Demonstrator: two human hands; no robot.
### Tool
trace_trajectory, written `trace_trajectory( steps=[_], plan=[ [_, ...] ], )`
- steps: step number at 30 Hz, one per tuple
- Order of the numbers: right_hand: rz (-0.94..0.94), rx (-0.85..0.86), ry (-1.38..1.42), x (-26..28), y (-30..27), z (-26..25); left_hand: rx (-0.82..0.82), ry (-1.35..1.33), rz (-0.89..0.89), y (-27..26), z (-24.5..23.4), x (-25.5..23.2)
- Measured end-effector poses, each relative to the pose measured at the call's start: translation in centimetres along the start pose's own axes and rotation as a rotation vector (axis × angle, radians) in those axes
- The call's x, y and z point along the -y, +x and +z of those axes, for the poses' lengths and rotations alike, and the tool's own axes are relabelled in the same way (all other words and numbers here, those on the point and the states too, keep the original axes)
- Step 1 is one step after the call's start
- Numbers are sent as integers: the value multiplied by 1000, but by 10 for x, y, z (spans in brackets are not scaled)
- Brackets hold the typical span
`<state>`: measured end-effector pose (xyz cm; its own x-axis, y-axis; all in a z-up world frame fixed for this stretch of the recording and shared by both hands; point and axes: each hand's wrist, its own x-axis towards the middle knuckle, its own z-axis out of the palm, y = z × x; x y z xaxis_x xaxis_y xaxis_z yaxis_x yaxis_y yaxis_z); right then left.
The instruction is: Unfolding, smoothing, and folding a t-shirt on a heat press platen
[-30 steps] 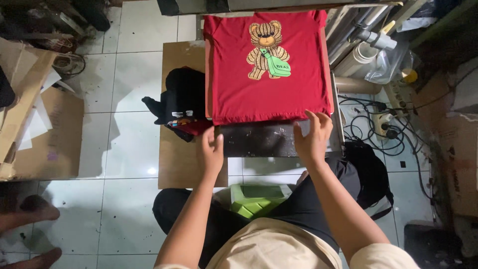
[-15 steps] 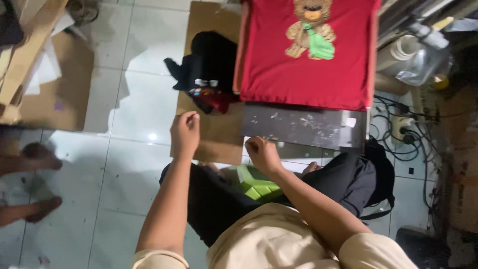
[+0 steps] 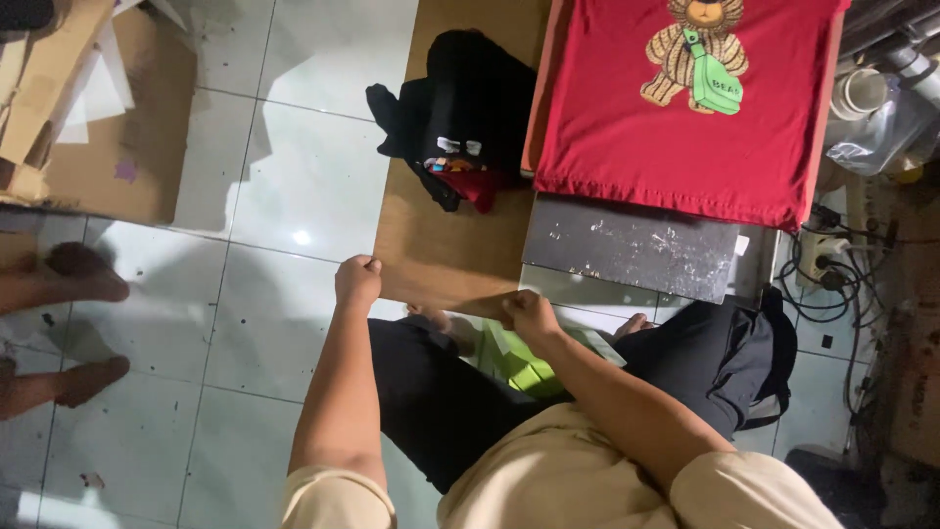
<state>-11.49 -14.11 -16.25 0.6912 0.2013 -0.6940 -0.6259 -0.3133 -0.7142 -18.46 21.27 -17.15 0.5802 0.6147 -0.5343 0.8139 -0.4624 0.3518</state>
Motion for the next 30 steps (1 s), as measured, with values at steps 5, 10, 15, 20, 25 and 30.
trace_trajectory(
  steps=[5,10,15,20,25,30],
  plan=[
    [-88,-61,90,-26,50,4,-71,-81,23,-12,-32,-46],
    [-128,-170,-111,-34,95,0,-119,-101,18,6,-33,-74],
    [3,-306,-19,-30,97,7,-124,-166,-15,22,-11,-73],
    [12,-192,254,2,64,-2,-123,-225,-61,19,-11,-77],
    [19,-172,274,12,55,-1,-125,-249,-56,21,-10,-74],
    [20,-124,212,0,67,1,-123,-228,-61,16,-15,-79]
  ],
)
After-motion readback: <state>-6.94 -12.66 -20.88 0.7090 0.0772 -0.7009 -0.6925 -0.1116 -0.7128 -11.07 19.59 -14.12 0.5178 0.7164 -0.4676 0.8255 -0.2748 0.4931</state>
